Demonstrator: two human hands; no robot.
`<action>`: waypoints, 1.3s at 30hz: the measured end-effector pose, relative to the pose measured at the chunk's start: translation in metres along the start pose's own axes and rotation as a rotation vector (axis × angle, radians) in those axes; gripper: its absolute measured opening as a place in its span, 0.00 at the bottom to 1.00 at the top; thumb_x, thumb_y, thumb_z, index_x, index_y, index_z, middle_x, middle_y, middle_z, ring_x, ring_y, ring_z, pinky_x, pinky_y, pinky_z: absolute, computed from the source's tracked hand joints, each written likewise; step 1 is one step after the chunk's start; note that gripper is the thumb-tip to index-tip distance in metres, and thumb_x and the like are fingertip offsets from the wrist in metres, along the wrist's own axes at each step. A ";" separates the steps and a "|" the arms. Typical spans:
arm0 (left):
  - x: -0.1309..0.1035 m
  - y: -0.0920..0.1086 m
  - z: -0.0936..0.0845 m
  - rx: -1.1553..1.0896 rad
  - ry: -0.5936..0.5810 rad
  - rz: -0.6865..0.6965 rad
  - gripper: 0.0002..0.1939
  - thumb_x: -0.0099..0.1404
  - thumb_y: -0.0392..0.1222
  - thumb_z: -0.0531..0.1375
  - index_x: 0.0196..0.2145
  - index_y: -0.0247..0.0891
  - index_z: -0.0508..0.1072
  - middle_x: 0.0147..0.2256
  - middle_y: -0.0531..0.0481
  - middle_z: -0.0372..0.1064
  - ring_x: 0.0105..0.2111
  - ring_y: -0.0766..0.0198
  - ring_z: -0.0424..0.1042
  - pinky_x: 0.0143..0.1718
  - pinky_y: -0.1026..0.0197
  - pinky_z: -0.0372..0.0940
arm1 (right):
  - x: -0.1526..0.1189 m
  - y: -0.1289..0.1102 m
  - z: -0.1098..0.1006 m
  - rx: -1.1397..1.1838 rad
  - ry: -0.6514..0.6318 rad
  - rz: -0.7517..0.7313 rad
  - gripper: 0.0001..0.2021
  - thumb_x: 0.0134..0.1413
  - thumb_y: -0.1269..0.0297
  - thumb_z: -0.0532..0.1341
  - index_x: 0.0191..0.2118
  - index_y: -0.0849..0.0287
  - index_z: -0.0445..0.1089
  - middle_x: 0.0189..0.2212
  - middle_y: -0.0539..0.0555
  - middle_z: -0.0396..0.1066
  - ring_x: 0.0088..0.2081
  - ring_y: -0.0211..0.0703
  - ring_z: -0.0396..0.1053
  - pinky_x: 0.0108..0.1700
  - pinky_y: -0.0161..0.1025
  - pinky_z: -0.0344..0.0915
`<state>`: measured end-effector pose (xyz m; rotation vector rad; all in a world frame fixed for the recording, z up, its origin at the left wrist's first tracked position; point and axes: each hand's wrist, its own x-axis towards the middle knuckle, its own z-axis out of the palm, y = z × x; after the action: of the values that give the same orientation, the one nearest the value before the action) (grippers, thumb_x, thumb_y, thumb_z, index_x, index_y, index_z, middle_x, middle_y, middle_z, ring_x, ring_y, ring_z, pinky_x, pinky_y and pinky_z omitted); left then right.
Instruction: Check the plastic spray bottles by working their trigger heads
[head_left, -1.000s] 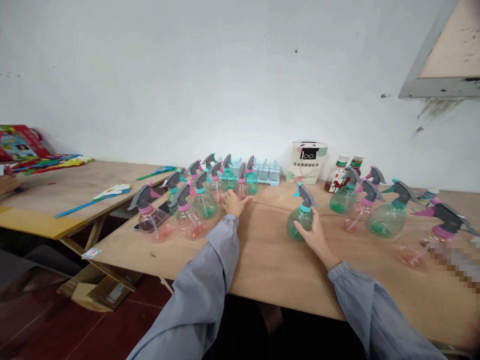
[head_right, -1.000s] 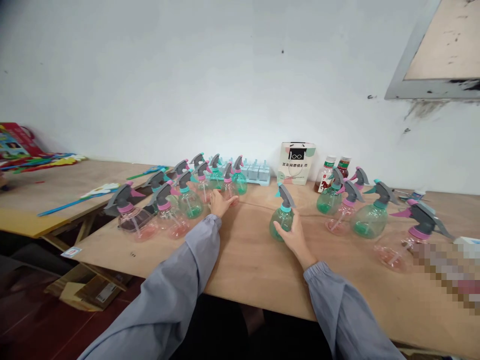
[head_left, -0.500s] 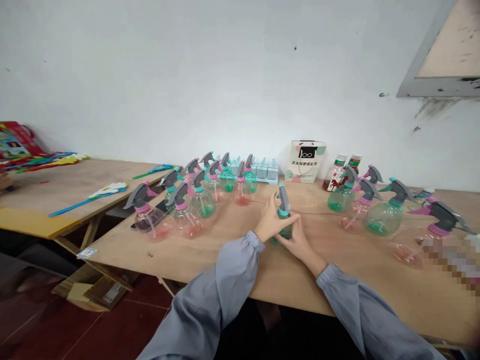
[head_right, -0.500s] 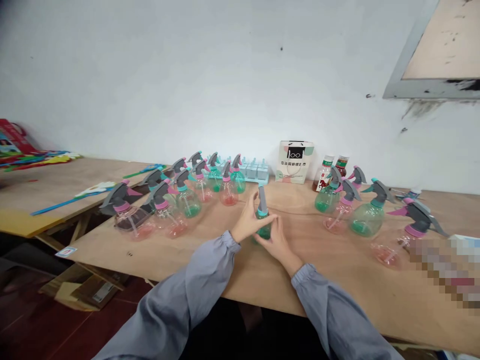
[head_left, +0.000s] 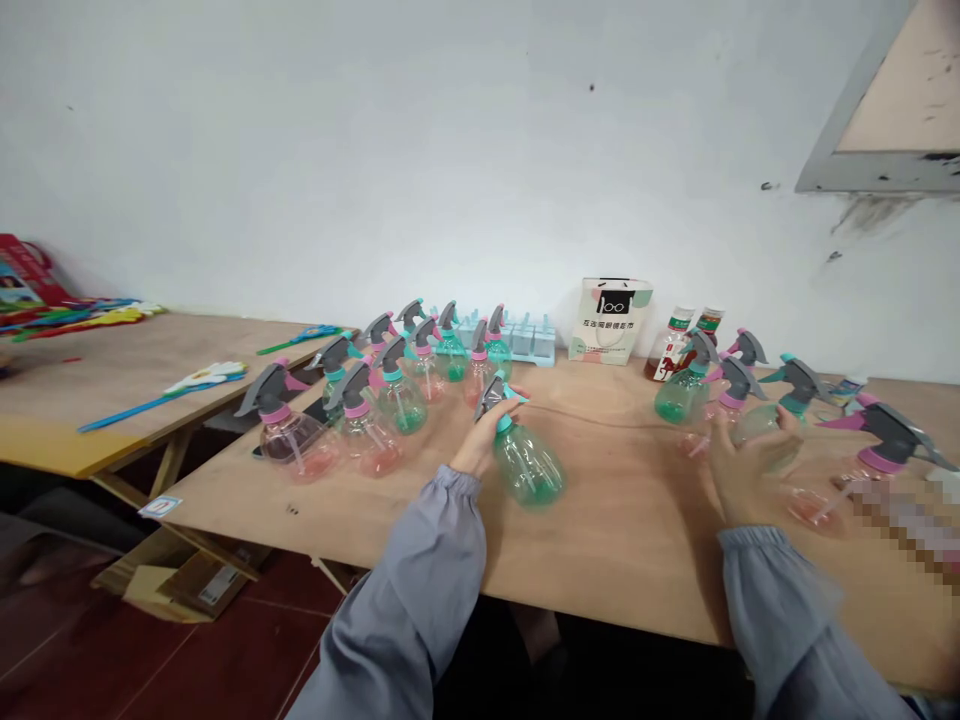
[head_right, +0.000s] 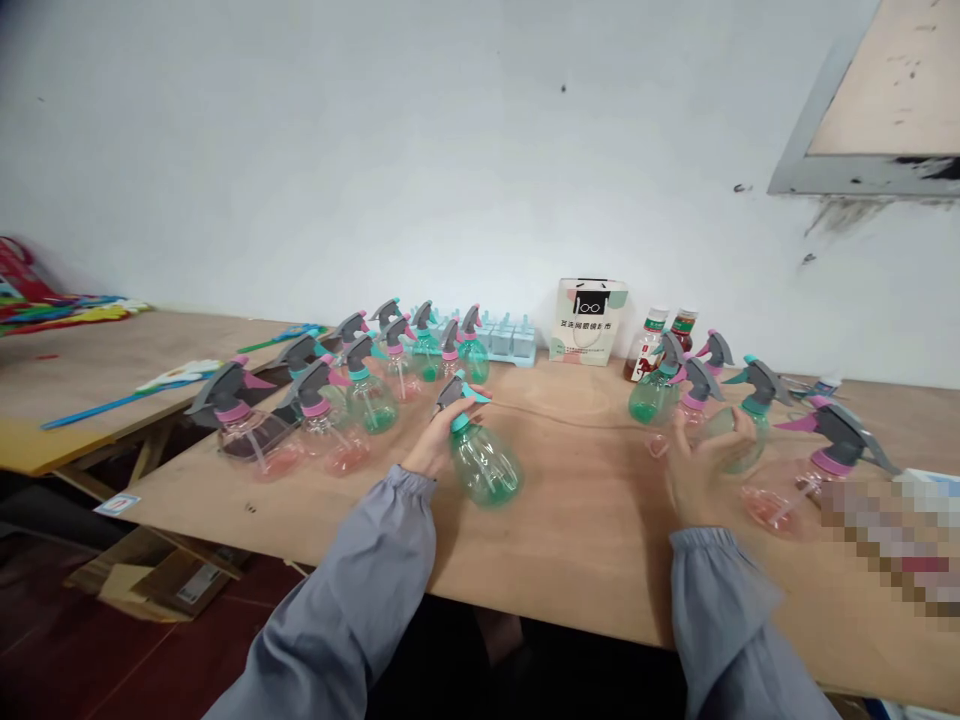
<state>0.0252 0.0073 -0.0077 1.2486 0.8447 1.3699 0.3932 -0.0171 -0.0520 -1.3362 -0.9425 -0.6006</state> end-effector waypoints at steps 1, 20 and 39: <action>-0.001 0.000 -0.001 -0.038 -0.008 -0.016 0.18 0.57 0.53 0.62 0.42 0.40 0.74 0.48 0.45 0.76 0.53 0.53 0.73 0.46 0.56 0.70 | 0.001 0.010 0.003 -0.018 -0.022 0.029 0.34 0.53 0.47 0.65 0.61 0.54 0.56 0.58 0.68 0.60 0.61 0.69 0.58 0.62 0.69 0.53; -0.014 0.007 0.009 -0.189 -0.191 0.011 0.22 0.44 0.39 0.56 0.41 0.39 0.72 0.44 0.43 0.79 0.55 0.47 0.73 0.54 0.46 0.68 | -0.071 -0.039 0.043 0.290 -0.431 -0.001 0.32 0.51 0.46 0.65 0.56 0.60 0.60 0.51 0.63 0.65 0.51 0.56 0.67 0.53 0.59 0.67; -0.014 0.001 0.011 -0.276 -0.131 0.006 0.08 0.40 0.39 0.55 0.22 0.39 0.69 0.24 0.49 0.71 0.38 0.52 0.76 0.44 0.52 0.69 | -0.077 -0.053 0.039 0.370 -0.505 0.027 0.32 0.51 0.48 0.66 0.57 0.60 0.61 0.53 0.65 0.65 0.52 0.56 0.69 0.52 0.58 0.69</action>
<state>0.0340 -0.0077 -0.0073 1.1122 0.5402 1.3429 0.3011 0.0001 -0.0896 -1.1770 -1.3660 -0.0489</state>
